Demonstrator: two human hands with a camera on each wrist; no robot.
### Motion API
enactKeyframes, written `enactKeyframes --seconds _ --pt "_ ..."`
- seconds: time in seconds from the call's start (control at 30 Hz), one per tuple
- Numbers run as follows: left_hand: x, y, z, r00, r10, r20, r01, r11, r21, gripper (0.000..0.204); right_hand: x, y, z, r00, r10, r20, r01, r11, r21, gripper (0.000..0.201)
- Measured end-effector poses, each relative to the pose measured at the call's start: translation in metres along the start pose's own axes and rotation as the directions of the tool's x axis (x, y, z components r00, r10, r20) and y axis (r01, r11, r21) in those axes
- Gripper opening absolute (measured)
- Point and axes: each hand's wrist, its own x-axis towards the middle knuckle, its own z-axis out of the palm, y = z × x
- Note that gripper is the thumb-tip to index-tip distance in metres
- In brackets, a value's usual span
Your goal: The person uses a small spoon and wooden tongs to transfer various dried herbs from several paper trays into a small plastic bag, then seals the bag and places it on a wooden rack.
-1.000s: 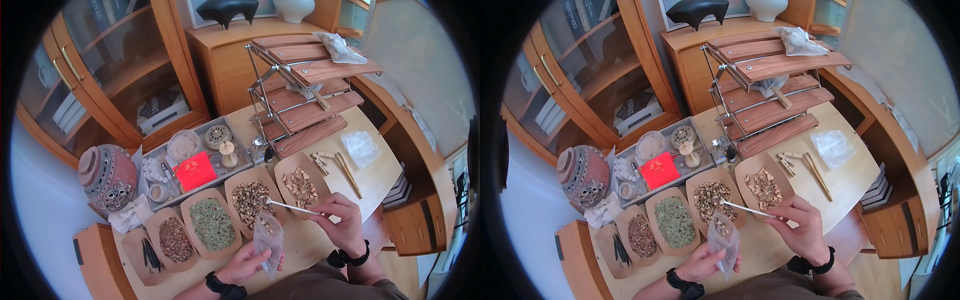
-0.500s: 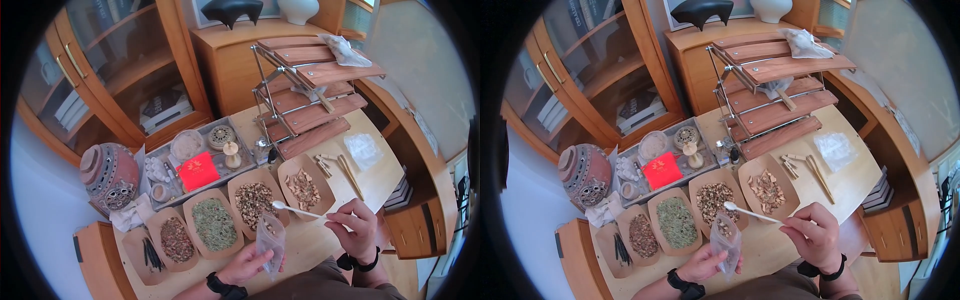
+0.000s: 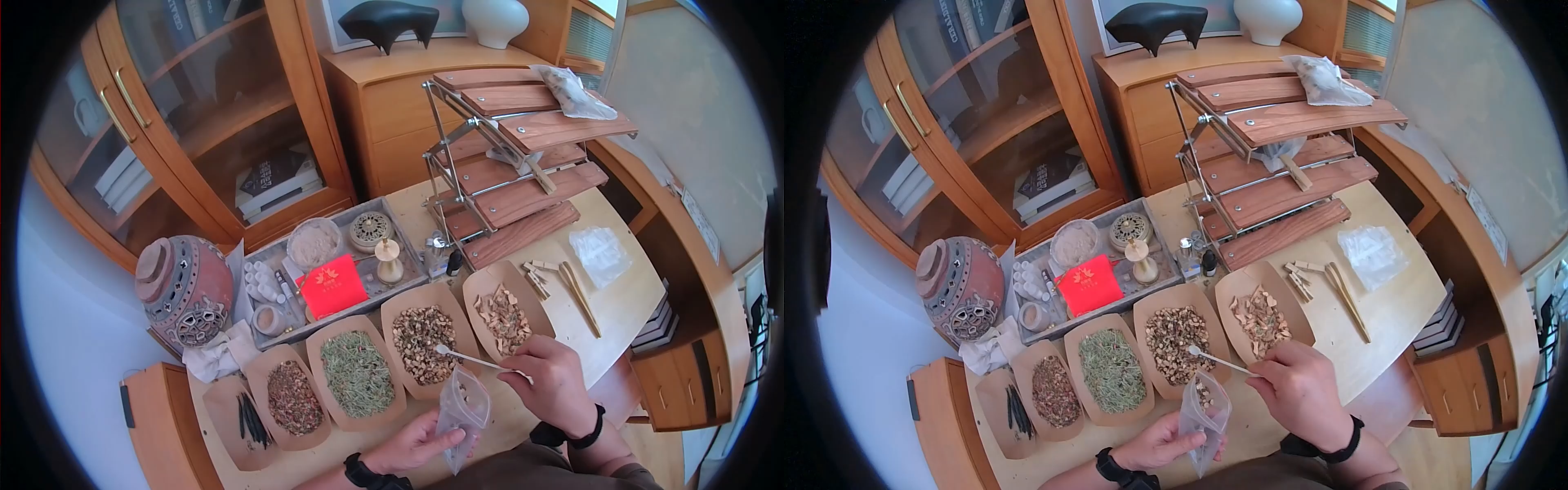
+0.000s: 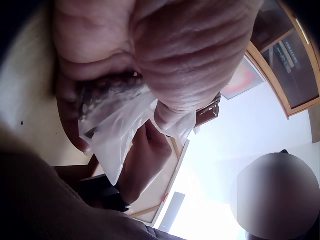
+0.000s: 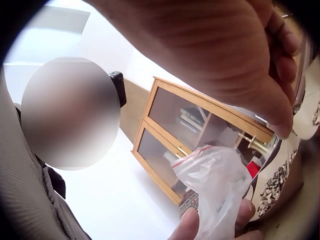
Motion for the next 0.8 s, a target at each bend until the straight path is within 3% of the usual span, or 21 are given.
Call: enactKeyframes --seconds 0.3,0.57,0.63,0.8 --pt "0.0 0.002 0.002 1.0 0.012 -0.014 -0.012 1.0 -0.02 0.042 0.015 0.005 0.033 1.0 -0.025 0.007 0.025 0.999 0.04 0.016" --pt "0.001 0.002 0.0 1.0 0.01 -0.012 -0.009 1.0 0.01 0.042 0.011 0.012 0.041 0.986 0.166 -0.008 -0.158 0.95 0.268 0.017" --pt "0.001 0.0 -0.002 1.0 0.007 0.002 -0.007 0.998 -0.067 0.035 0.008 0.016 0.042 0.98 0.199 0.004 -0.19 0.929 0.317 0.018" --pt "-0.001 -0.002 -0.001 0.999 -0.016 -0.035 0.012 0.994 -0.108 0.039 0.003 0.02 0.038 0.969 0.248 0.018 -0.233 0.879 0.415 0.018"
